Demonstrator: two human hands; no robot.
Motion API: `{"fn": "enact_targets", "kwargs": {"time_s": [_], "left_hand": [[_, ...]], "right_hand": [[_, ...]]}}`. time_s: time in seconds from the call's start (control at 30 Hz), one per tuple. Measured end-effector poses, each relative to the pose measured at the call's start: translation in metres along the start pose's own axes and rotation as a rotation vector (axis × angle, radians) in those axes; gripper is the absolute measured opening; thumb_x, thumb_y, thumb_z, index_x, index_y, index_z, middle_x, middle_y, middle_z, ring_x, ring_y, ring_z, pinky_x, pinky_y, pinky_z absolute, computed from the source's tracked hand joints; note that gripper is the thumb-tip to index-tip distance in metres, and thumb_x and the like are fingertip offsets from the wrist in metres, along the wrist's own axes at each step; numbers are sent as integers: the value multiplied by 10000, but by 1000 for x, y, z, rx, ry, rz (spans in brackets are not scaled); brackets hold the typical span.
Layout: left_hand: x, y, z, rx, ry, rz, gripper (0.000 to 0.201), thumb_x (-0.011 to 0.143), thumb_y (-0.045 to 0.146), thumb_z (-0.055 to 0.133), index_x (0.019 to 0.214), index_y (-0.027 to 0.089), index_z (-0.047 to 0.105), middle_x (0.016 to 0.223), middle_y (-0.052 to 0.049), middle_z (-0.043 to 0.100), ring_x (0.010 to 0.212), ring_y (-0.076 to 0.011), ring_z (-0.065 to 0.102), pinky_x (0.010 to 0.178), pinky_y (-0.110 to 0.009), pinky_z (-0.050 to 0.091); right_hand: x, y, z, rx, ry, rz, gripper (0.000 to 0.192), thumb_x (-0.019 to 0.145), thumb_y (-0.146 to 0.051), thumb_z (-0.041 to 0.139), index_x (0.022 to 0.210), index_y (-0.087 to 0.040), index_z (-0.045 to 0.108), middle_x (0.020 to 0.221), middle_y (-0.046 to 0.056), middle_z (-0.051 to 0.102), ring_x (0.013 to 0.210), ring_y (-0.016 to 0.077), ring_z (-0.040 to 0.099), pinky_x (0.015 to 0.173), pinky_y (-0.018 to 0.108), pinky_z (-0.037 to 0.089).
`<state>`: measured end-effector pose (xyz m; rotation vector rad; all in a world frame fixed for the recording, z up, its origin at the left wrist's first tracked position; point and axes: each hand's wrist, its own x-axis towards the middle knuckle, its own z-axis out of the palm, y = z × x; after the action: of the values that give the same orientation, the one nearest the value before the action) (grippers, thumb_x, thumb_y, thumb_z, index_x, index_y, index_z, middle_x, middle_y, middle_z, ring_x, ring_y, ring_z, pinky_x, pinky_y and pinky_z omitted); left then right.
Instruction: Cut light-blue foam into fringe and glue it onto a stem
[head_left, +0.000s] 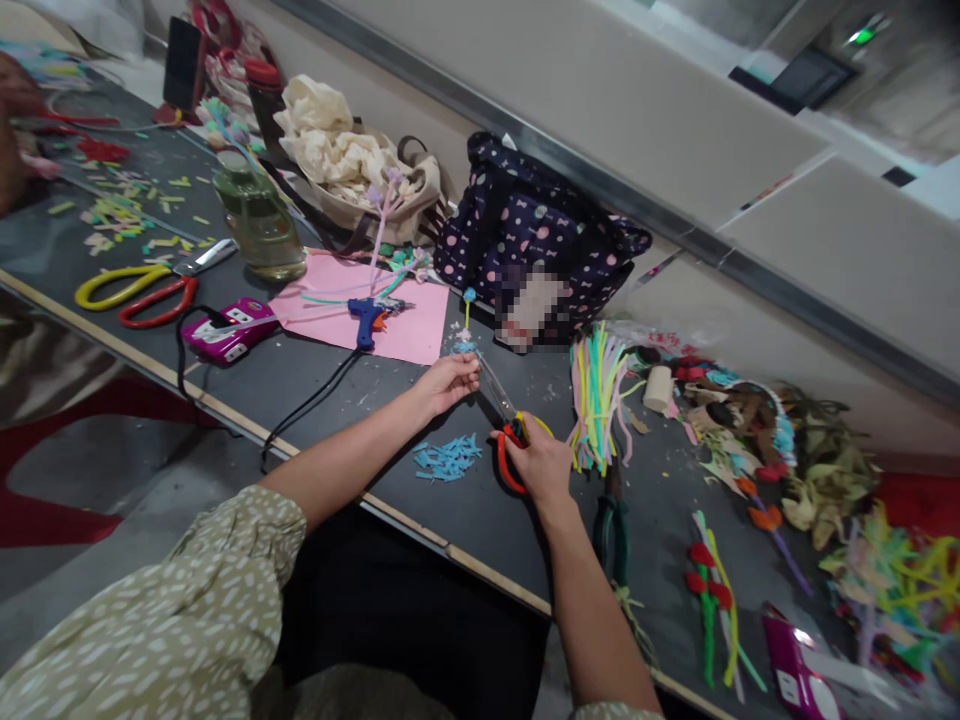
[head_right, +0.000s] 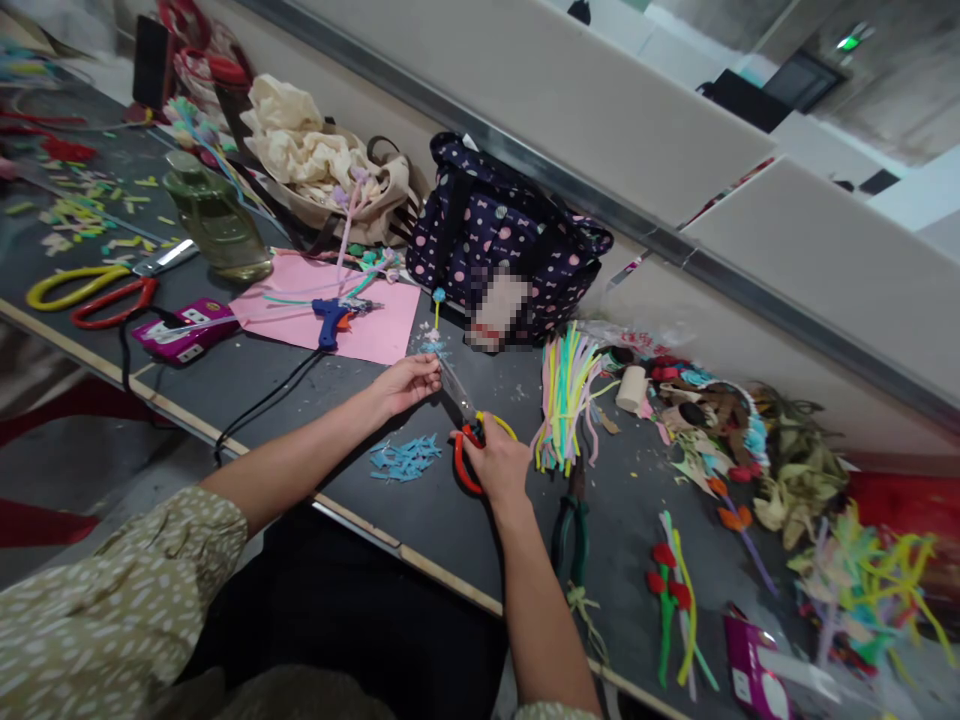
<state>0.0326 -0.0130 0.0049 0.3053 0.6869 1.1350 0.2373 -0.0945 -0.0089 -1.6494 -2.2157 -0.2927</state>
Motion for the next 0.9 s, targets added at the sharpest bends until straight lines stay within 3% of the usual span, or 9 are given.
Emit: {"fn": "enact_targets", "kwargs": {"time_s": [0.2, 0.33, 0.47, 0.63, 0.73, 0.9], "left_hand": [[0, 0, 1, 3, 13, -11, 143, 757, -19, 636, 721, 107, 578, 605, 9, 564, 461, -48, 486, 516, -188, 471], [-1, 1, 3, 33, 29, 5, 157, 728, -17, 662, 732, 111, 572, 621, 4, 581, 462, -46, 487, 520, -185, 472], [-3, 4, 4, 165, 22, 63, 144, 697, 1, 686, 742, 111, 605, 594, 4, 585, 451, -58, 490, 504, -196, 467], [-3, 13, 2, 362, -13, 117, 108, 674, 35, 706, 725, 107, 645, 573, 7, 585, 437, -60, 486, 499, -204, 451], [-6, 20, -1, 518, -138, 119, 85, 674, 63, 719, 731, 107, 673, 564, 8, 580, 448, -61, 481, 494, -197, 427], [-16, 29, -1, 885, -489, 2, 84, 672, 119, 756, 752, 108, 732, 675, -45, 658, 546, -84, 539, 505, -184, 401]], "right_hand": [[1, 1, -1, 27, -47, 8, 589, 911, -687, 380, 1030, -193, 678, 753, 54, 718, 682, 185, 667, 546, 265, 300], [2, 6, 1, 21, -18, 111, 603, 897, -702, 385, 1034, -194, 679, 735, 60, 709, 684, 197, 653, 566, 270, 315], [4, 10, 3, -25, -13, 211, 638, 874, -732, 385, 1063, -198, 680, 713, 66, 701, 664, 211, 633, 560, 282, 298], [5, 10, 5, -39, -71, 205, 676, 852, -768, 372, 1083, -209, 676, 684, 65, 690, 634, 215, 622, 546, 282, 261], [5, 8, 5, -54, -103, 192, 710, 849, -777, 358, 1102, -190, 668, 731, 86, 697, 642, 214, 613, 550, 286, 248], [4, 7, 2, -62, -150, 190, 660, 882, -736, 336, 1068, -188, 653, 752, 83, 691, 630, 201, 581, 556, 291, 202]]}}
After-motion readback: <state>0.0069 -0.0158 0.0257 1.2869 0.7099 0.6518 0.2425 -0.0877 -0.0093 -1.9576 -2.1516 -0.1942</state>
